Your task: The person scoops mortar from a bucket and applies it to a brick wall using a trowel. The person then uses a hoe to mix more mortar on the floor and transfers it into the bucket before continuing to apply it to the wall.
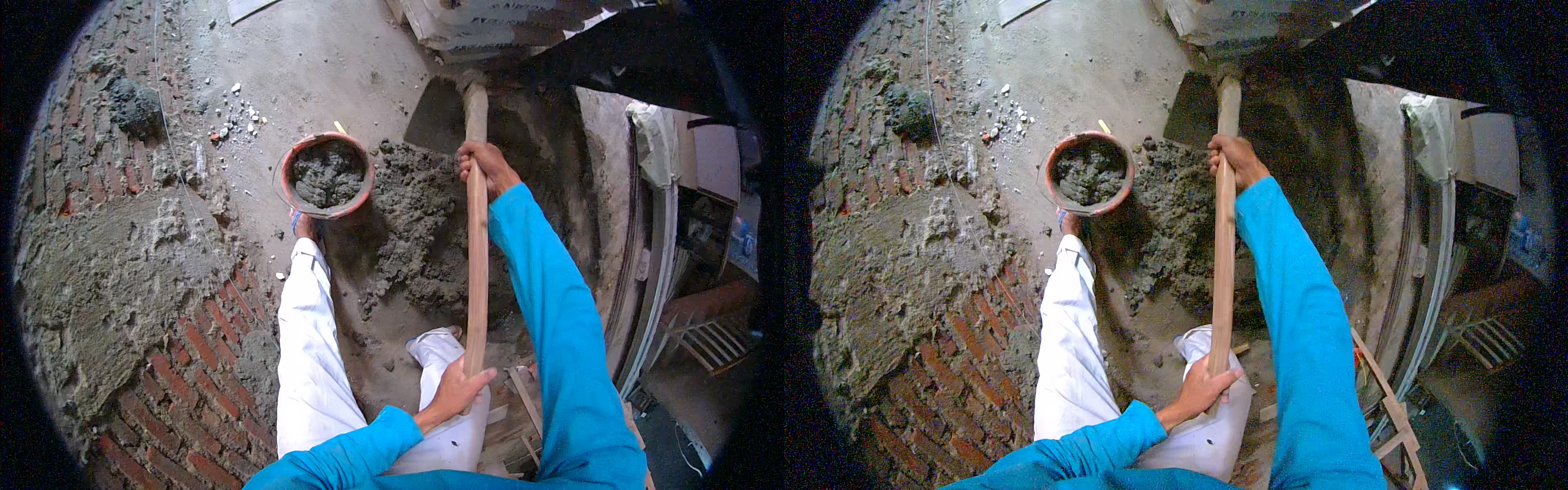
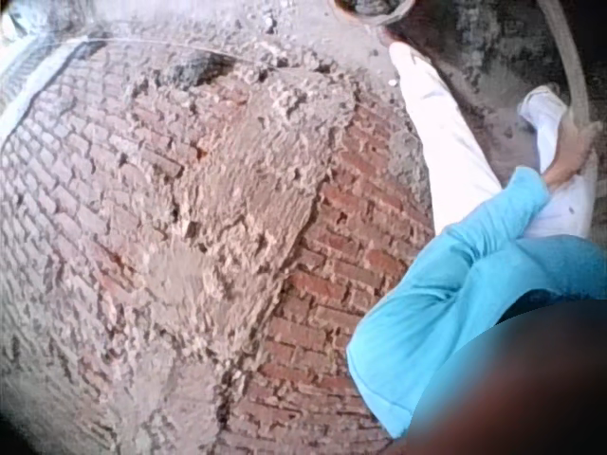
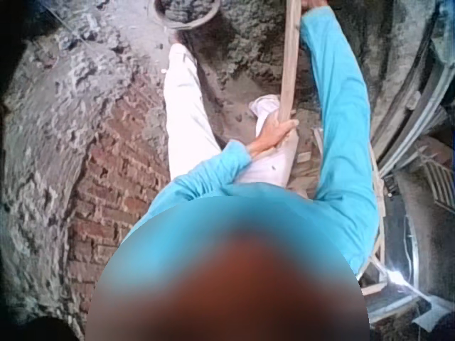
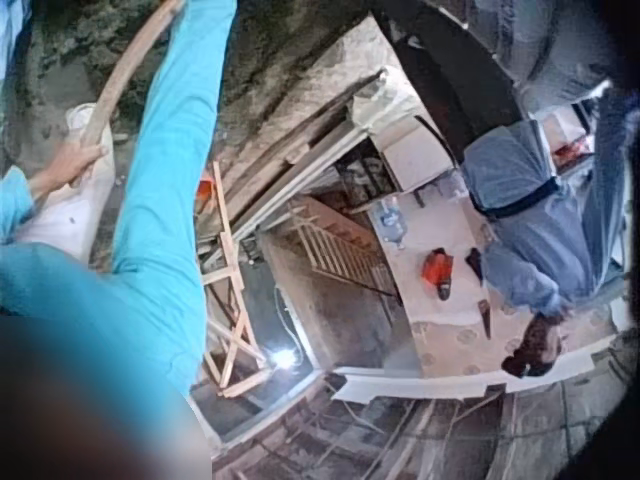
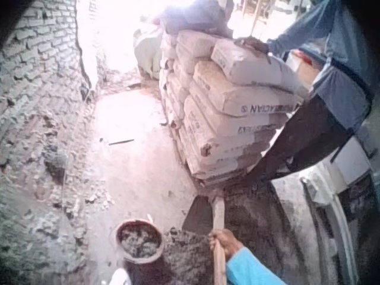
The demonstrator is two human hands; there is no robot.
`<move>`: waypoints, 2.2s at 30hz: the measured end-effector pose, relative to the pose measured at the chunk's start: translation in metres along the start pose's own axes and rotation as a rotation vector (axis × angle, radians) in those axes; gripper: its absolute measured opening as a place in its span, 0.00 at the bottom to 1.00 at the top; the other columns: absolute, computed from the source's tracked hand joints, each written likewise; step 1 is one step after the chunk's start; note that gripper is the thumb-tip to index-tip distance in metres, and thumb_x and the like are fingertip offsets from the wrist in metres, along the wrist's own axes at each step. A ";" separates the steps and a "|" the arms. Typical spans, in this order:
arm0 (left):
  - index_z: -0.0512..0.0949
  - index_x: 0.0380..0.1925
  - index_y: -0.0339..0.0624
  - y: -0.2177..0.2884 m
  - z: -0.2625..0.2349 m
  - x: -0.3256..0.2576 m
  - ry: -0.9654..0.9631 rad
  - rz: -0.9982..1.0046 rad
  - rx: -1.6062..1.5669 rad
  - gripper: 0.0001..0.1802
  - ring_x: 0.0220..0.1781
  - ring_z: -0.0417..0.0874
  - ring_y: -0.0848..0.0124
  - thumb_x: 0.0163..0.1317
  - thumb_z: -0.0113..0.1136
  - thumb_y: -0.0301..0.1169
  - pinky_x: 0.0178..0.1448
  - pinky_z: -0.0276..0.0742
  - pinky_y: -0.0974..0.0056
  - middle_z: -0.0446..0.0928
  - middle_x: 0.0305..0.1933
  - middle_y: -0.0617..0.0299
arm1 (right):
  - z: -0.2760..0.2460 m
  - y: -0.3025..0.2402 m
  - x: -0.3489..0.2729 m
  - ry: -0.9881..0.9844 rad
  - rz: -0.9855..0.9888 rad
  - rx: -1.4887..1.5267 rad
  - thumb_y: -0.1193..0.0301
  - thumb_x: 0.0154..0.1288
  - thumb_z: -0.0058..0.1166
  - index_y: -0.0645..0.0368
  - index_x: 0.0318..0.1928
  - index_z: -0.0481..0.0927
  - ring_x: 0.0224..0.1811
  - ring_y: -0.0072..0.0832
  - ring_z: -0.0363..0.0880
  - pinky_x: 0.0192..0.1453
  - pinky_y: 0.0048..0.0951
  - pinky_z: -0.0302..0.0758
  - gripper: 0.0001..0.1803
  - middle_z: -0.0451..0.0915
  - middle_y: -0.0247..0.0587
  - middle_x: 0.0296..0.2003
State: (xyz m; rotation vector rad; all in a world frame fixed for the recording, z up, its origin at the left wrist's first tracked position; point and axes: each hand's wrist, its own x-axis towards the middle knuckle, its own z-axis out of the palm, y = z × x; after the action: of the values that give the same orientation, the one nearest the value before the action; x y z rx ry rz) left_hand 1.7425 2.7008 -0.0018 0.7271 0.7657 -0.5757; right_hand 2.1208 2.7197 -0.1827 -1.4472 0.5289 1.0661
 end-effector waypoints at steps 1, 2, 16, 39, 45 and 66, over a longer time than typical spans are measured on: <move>0.73 0.34 0.39 0.007 0.006 -0.001 0.026 -0.158 0.020 0.16 0.19 0.77 0.72 0.64 0.65 0.40 0.23 0.73 0.63 0.74 0.21 0.61 | -0.008 0.017 0.018 0.036 0.024 -0.012 0.71 0.60 0.53 0.60 0.27 0.75 0.15 0.30 0.74 0.20 0.34 0.76 0.07 0.74 0.38 0.18; 0.72 0.35 0.40 0.011 0.013 -0.004 0.024 -0.235 0.015 0.15 0.18 0.76 0.73 0.65 0.63 0.39 0.23 0.73 0.64 0.73 0.21 0.63 | -0.017 0.052 0.024 -0.004 0.089 -0.084 0.70 0.61 0.53 0.60 0.27 0.75 0.15 0.31 0.74 0.20 0.35 0.76 0.08 0.74 0.38 0.18; 0.66 0.40 0.42 0.101 0.076 -0.082 -0.106 -0.386 -0.470 0.15 0.23 0.78 0.70 0.65 0.64 0.33 0.26 0.77 0.65 0.73 0.26 0.61 | -0.046 0.168 -0.044 0.013 0.578 0.115 0.73 0.62 0.52 0.57 0.29 0.68 0.15 0.24 0.68 0.19 0.30 0.73 0.07 0.70 0.35 0.16; 0.71 0.35 0.40 -0.082 -0.272 -0.164 1.118 -0.025 0.944 0.11 0.39 0.79 0.38 0.51 0.58 0.21 0.40 0.70 0.38 0.78 0.30 0.41 | 0.260 0.149 -0.103 -0.166 0.042 0.303 0.75 0.58 0.54 0.61 0.31 0.71 0.25 0.30 0.75 0.33 0.36 0.79 0.06 0.73 0.40 0.24; 0.71 0.35 0.41 -0.078 -0.247 -0.163 1.156 0.059 0.893 0.11 0.42 0.77 0.40 0.51 0.58 0.20 0.42 0.67 0.39 0.77 0.32 0.42 | 0.223 0.107 -0.131 -0.208 -0.026 0.374 0.75 0.56 0.55 0.60 0.31 0.70 0.23 0.30 0.74 0.32 0.34 0.79 0.06 0.73 0.39 0.22; 0.72 0.47 0.43 0.023 -0.022 -0.162 0.367 -0.031 0.759 0.17 0.43 0.81 0.38 0.59 0.60 0.33 0.46 0.76 0.42 0.80 0.38 0.37 | 0.036 0.021 -0.144 0.053 -0.072 0.282 0.75 0.61 0.54 0.61 0.32 0.71 0.21 0.23 0.73 0.23 0.28 0.77 0.06 0.72 0.36 0.21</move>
State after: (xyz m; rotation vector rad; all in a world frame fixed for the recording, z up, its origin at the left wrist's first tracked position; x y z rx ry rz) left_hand 1.6532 2.7645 0.1222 1.5533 0.8989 -0.7811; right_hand 2.0238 2.7122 -0.0681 -1.2387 0.6337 0.8604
